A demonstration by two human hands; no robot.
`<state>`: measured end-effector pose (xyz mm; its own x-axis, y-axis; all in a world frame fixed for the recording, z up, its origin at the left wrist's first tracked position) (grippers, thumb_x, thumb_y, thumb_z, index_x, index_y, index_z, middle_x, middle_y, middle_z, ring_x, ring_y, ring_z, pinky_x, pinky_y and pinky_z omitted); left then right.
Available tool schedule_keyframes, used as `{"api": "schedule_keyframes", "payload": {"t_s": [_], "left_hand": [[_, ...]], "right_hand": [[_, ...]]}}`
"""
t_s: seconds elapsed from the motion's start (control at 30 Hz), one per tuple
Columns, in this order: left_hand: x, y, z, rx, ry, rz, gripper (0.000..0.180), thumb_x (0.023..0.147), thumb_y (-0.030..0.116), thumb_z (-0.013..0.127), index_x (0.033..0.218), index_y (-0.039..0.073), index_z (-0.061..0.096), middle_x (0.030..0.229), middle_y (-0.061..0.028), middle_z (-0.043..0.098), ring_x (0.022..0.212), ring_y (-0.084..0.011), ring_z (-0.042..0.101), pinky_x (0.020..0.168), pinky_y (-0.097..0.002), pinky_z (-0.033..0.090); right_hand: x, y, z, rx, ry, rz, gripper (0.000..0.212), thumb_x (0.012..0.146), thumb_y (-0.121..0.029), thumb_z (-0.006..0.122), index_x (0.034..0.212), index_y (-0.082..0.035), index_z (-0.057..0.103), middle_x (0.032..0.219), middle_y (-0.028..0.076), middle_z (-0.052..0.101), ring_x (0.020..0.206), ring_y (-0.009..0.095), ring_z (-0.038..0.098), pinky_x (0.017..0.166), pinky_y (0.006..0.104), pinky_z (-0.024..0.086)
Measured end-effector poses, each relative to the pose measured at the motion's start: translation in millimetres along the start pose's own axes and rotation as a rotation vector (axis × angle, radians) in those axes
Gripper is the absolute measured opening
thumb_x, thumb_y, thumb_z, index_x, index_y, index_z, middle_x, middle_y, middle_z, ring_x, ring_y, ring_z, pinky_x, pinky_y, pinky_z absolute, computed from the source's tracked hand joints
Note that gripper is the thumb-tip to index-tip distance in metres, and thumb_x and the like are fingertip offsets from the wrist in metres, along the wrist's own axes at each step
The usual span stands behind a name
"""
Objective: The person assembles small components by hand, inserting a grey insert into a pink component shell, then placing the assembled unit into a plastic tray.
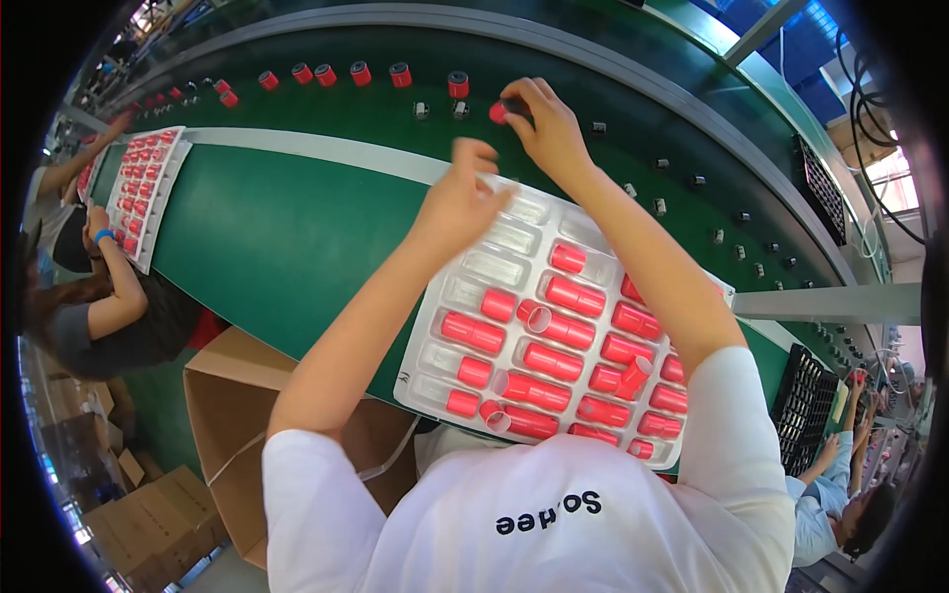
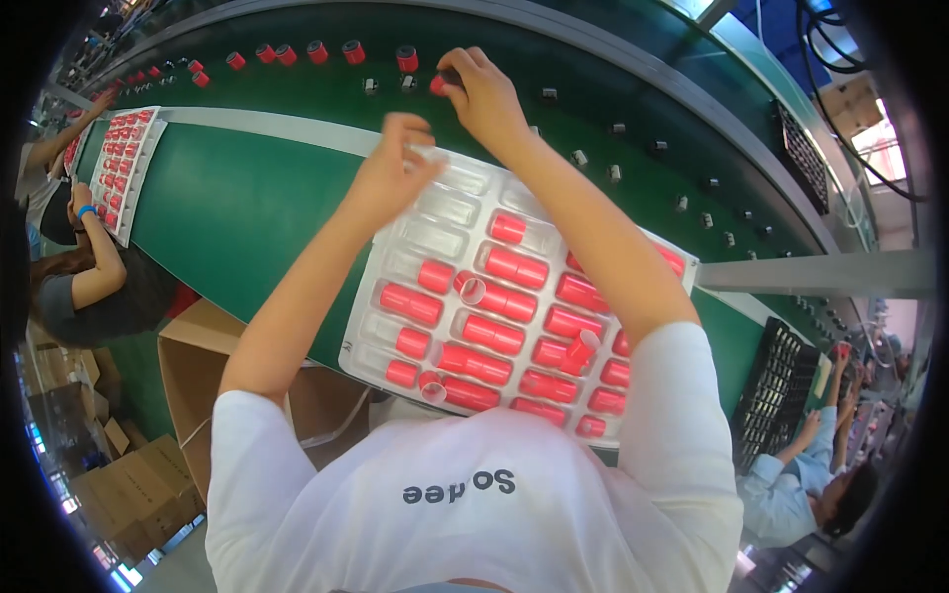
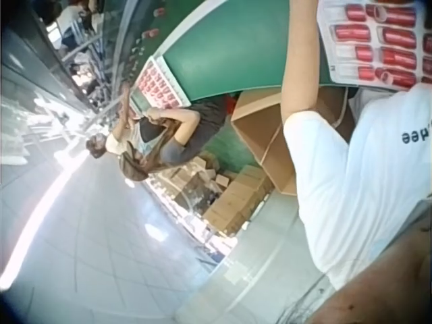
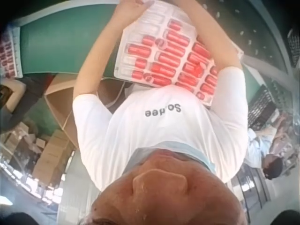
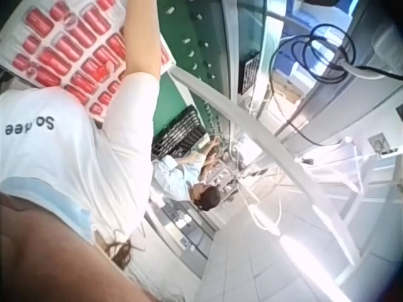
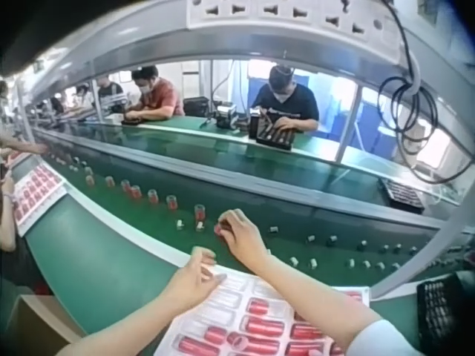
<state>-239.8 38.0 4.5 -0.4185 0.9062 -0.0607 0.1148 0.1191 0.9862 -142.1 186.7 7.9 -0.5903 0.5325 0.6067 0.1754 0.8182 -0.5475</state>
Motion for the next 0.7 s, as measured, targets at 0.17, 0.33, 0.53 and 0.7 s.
{"api": "schedule_keyframes", "payload": {"t_s": [0.17, 0.33, 0.53, 0.7], "left_hand": [[-75, 4, 4, 0.76, -0.735, 0.395, 0.035, 0.075, 0.017, 0.074, 0.105, 0.008, 0.057, 0.106, -0.0104, 0.056, 0.098, -0.0303, 0.055, 0.084, -0.0416, 0.047], [-77, 18, -15, 0.701, -0.65, 0.448, 0.03, 0.077, 0.008, 0.068, 0.104, 0.005, 0.055, 0.104, -0.0115, 0.053, 0.1, -0.0308, 0.054, 0.081, -0.04, 0.049], [-93, 6, -6, 0.861, -0.706, 0.467, 0.023, 0.076, 0.0, 0.06, 0.099, 0.001, 0.054, 0.102, -0.0139, 0.052, 0.098, -0.0308, 0.055, 0.077, -0.0384, 0.051], [-95, -2, -4, 0.848, -0.707, 0.484, 0.029, 0.074, 0.0, 0.061, 0.102, -0.001, 0.051, 0.101, -0.0154, 0.052, 0.097, -0.0327, 0.054, 0.079, -0.0404, 0.05]], "right_hand": [[19, 52, 36, -0.453, -0.233, -0.062, 0.024, 0.081, -0.006, 0.064, 0.103, -0.009, 0.057, 0.103, 0.01, 0.056, 0.096, 0.032, 0.059, 0.079, 0.039, 0.05], [79, -13, 69, -0.485, -0.428, -0.245, 0.027, 0.081, -0.007, 0.063, 0.108, -0.01, 0.059, 0.112, 0.013, 0.057, 0.105, 0.032, 0.057, 0.085, 0.0396, 0.05], [65, 11, 115, -0.622, -0.691, -0.1, 0.023, 0.082, -0.011, 0.061, 0.104, -0.007, 0.062, 0.102, 0.019, 0.06, 0.096, 0.034, 0.061, 0.085, 0.0399, 0.05], [30, 4, 43, 0.179, -0.601, 0.208, 0.017, 0.079, -0.016, 0.068, 0.089, -0.004, 0.062, 0.091, 0.011, 0.063, 0.088, 0.023, 0.062, 0.078, 0.0352, 0.048]]}}
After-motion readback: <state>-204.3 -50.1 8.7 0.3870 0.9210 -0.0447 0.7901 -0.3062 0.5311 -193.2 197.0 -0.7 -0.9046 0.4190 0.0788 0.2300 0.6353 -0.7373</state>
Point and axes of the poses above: each hand's wrist, its own x-axis towards the middle knuckle, its own z-axis out of the palm, y = z × x, the point moved 2 cm from there along x, towards the middle knuckle
